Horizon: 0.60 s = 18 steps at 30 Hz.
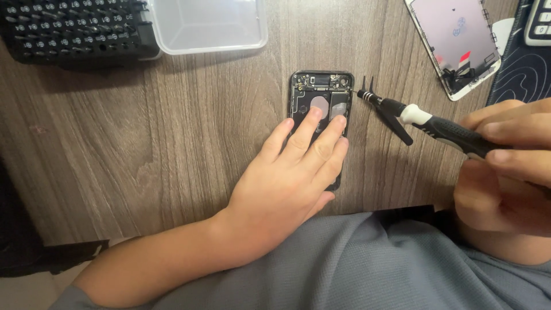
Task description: Disassembling a smartphone to remove internal components using precision tools.
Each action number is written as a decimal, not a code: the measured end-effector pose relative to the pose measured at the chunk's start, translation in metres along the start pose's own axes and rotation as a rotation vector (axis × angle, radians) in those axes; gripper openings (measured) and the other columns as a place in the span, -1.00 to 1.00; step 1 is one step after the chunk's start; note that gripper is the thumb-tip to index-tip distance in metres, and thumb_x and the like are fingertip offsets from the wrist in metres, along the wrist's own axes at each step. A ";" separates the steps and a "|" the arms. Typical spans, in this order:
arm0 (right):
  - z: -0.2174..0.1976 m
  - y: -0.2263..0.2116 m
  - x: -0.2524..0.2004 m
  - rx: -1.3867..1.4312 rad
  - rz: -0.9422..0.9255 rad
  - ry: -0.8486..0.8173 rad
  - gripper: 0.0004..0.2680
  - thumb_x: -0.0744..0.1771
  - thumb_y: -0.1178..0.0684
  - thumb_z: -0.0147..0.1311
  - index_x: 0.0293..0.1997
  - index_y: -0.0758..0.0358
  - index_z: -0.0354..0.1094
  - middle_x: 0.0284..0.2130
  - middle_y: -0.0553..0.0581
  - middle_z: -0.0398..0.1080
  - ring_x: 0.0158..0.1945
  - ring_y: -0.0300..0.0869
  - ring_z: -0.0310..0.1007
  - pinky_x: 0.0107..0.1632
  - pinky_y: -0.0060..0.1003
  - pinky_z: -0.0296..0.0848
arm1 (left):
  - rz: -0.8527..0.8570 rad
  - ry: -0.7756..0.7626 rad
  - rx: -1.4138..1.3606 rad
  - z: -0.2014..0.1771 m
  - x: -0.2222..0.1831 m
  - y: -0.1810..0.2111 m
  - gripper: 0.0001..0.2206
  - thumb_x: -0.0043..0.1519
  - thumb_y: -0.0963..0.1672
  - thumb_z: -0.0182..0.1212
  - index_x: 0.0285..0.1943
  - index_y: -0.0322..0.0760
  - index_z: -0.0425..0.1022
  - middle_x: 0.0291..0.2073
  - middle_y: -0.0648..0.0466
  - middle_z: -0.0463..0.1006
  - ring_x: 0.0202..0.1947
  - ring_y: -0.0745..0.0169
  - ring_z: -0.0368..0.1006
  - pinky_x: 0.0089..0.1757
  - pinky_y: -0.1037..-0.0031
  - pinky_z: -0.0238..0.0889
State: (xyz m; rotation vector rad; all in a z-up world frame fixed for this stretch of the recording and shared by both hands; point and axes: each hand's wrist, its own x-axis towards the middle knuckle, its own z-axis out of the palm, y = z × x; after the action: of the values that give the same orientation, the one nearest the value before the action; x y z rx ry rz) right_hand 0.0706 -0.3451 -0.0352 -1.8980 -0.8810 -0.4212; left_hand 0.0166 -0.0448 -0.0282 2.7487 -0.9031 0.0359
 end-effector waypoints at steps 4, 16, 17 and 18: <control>-0.008 -0.003 0.008 -0.003 -0.010 -0.108 -0.87 0.37 0.33 0.02 -0.10 0.36 0.11 -0.19 0.55 0.13 -0.16 0.23 0.16 -0.14 0.13 0.59 | 0.002 -0.005 0.023 -0.003 0.000 0.000 -0.30 0.12 0.20 0.32 0.41 -0.07 0.41 0.47 0.04 0.28 0.47 -0.07 0.16 0.30 0.16 0.11; -0.009 -0.002 0.011 -0.003 -0.034 -0.156 -0.86 0.36 0.37 0.00 -0.14 0.38 0.08 -0.22 0.59 0.12 -0.21 0.28 0.16 -0.23 0.14 0.56 | -0.002 0.005 0.001 -0.002 0.000 0.000 -0.29 0.09 0.19 0.35 0.40 -0.08 0.42 0.46 0.03 0.28 0.47 -0.08 0.16 0.31 0.15 0.11; -0.010 -0.001 0.010 0.003 -0.036 -0.143 -0.86 0.35 0.36 0.02 -0.14 0.38 0.09 -0.21 0.58 0.12 -0.17 0.27 0.17 -0.20 0.14 0.58 | -0.003 0.002 -0.004 -0.002 0.000 0.000 -0.28 0.09 0.19 0.35 0.41 -0.08 0.42 0.47 0.03 0.28 0.47 -0.07 0.16 0.31 0.15 0.11; -0.010 0.000 0.008 0.009 -0.038 -0.130 -0.86 0.35 0.35 0.03 -0.14 0.39 0.10 -0.21 0.56 0.12 -0.13 0.27 0.18 -0.18 0.13 0.60 | -0.004 -0.001 -0.008 -0.002 0.000 0.000 -0.27 0.08 0.20 0.35 0.41 -0.08 0.41 0.47 0.03 0.28 0.47 -0.07 0.16 0.31 0.16 0.10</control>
State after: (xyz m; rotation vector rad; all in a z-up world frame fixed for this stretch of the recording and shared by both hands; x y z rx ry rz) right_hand 0.0771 -0.3507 -0.0252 -1.9200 -1.0037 -0.3192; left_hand 0.0165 -0.0445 -0.0263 2.7432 -0.8960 0.0303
